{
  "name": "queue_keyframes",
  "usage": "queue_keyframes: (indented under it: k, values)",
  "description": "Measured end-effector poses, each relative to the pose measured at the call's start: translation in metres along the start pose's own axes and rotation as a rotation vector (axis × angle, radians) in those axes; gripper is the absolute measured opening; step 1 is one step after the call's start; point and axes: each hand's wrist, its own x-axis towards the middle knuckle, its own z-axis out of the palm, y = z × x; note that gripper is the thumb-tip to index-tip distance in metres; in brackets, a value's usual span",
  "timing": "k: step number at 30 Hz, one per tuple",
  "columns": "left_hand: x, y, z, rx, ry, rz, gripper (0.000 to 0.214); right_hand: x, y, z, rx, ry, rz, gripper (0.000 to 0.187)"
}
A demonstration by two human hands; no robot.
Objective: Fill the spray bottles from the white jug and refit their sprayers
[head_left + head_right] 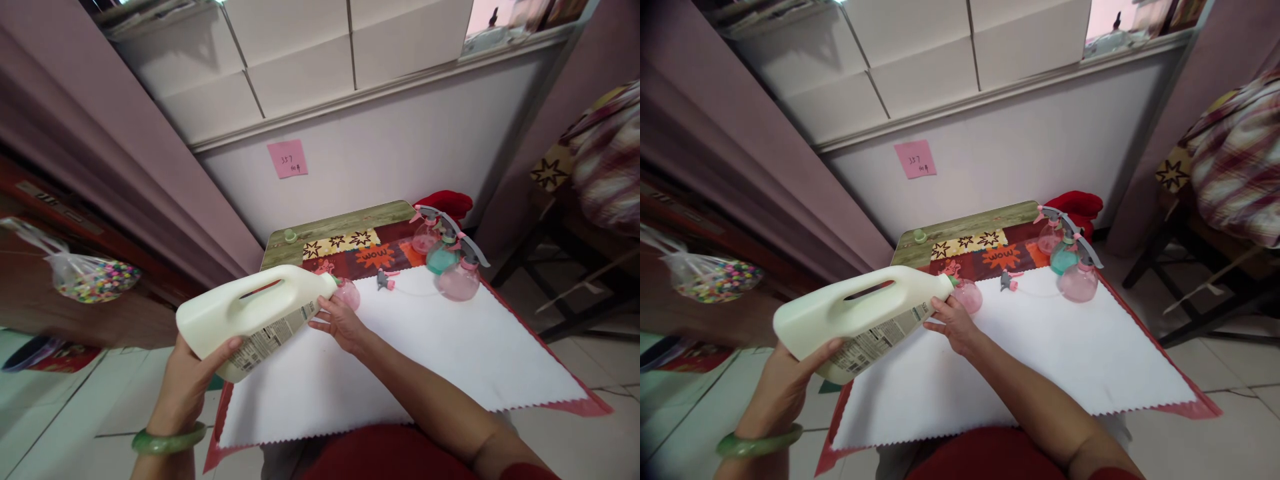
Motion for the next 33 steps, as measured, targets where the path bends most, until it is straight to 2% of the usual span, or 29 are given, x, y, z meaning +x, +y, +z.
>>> queue_keyframes:
  k: [10,16,33]
  values:
    - [-0.0040,0.0040,-0.0007,-0.002,0.014,-0.003,0.089,-0.0002,-0.0003,0.0014,-0.013,-0.021,-0.003,0.054]
    - [0.0003,-0.0010,-0.0048,0.004,-0.029,0.015,0.089,-0.0005,0.0021,0.0015,-0.003,-0.029,-0.020,0.057]
    - [0.0043,-0.0003,-0.0045,0.028,-0.007,0.034,0.092,0.0026,0.0074,-0.0025,0.039,-0.048,-0.044,0.056]
